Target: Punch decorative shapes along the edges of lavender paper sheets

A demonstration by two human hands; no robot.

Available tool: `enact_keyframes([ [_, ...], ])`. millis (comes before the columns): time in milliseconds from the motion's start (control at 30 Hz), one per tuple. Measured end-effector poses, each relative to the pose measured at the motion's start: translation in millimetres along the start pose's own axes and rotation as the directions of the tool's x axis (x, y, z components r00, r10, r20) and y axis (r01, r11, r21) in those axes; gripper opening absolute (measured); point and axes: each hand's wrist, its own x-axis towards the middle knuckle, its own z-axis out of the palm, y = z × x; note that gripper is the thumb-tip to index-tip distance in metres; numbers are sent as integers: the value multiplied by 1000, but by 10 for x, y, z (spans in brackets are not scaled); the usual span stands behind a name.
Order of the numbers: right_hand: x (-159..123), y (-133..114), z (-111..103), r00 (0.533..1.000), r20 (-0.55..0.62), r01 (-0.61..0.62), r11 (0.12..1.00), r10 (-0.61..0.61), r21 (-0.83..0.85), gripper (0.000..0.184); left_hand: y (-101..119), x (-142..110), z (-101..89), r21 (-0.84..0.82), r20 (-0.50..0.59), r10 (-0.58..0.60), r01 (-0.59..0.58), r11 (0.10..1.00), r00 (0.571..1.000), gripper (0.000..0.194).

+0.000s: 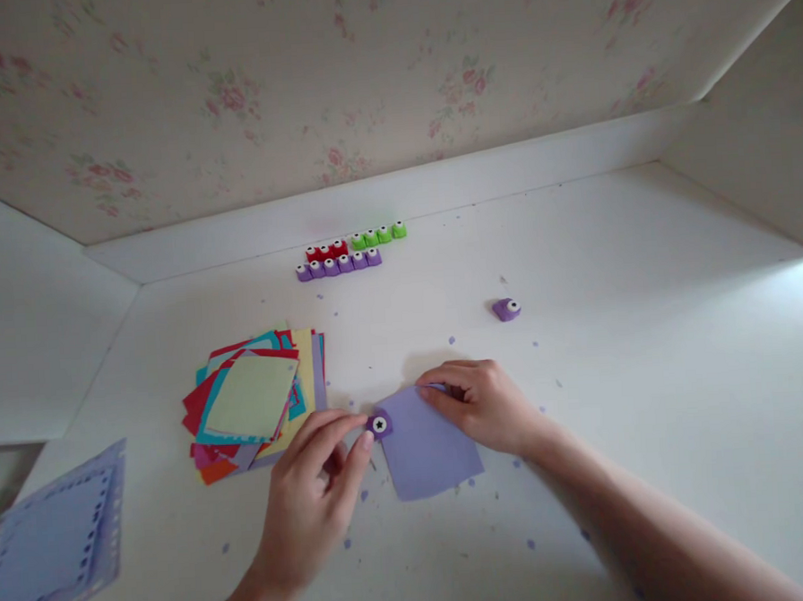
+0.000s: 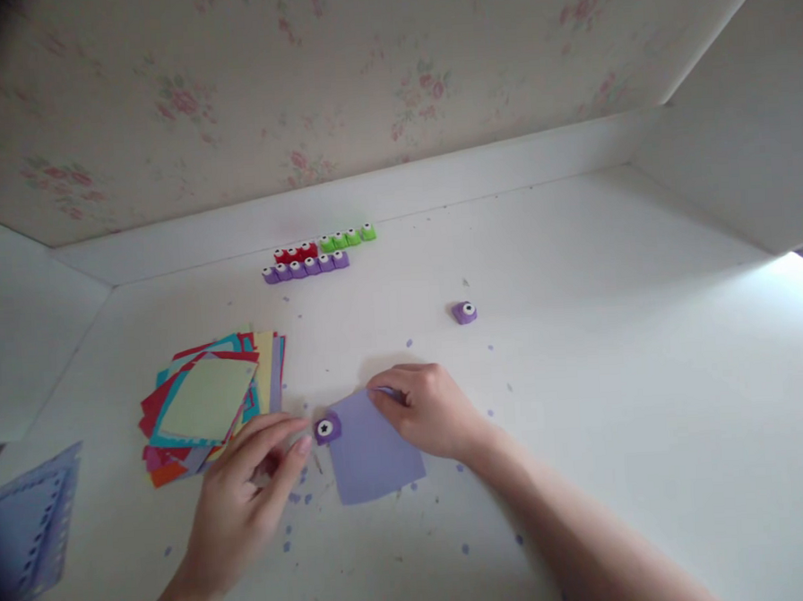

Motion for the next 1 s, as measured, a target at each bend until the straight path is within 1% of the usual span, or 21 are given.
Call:
enact_keyframes([
  [33, 1, 1, -1, 1000, -1, 1, 1000, -1, 2, 18, 10, 0, 7, -79, 20, -91, 92, 993, 996, 15],
  [67, 2, 3, -2, 1000, -2, 3, 1000, -3, 5, 18, 16, 0, 18, -157, 53, -180, 186, 970, 982, 18],
  [133, 4, 5, -3, 1000, 0, 8, 1000, -8, 13, 19, 20, 6, 50, -283, 128, -333, 356, 890, 934, 25],
  [167, 5, 6, -3, 1000, 3, 9, 1000, -9, 17, 19, 20, 10, 69, -325, 163, -389, 421, 847, 907, 29],
  [233, 8, 5, -3, 1000, 9, 3, 1000, -3, 17, 20, 17, 21, 109, -371, 211, -455, 501, 782, 865, 36],
  [300, 10, 1, -4, 1000, 15, -4, 1000, 4, 19, 20, 13, 30, 143, -386, 237, -472, 528, 757, 849, 38],
  [367, 13, -6, -6, 1000, 19, -7, 1000, 6, 29, 20, 8, 38, 164, -386, 260, -472, 538, 749, 843, 38],
  [467, 17, -19, -13, 1000, 27, -15, 999, 14, 33, 20, 1, 49, 171, -389, 271, -465, 538, 748, 843, 36],
  [633, 28, -38, -18, 998, 50, -28, 999, 26, 29, 22, 3, 55, 156, -408, 259, -441, 511, 756, 859, 35],
  [833, 25, -30, -13, 999, 46, -26, 998, 24, 49, 21, -12, 39, 178, -387, 269, -466, 538, 749, 843, 36],
  [1000, 15, -18, -11, 998, 55, -29, 998, 27, 49, 21, 4, 102, 189, -367, 259, -476, 541, 756, 841, 37],
])
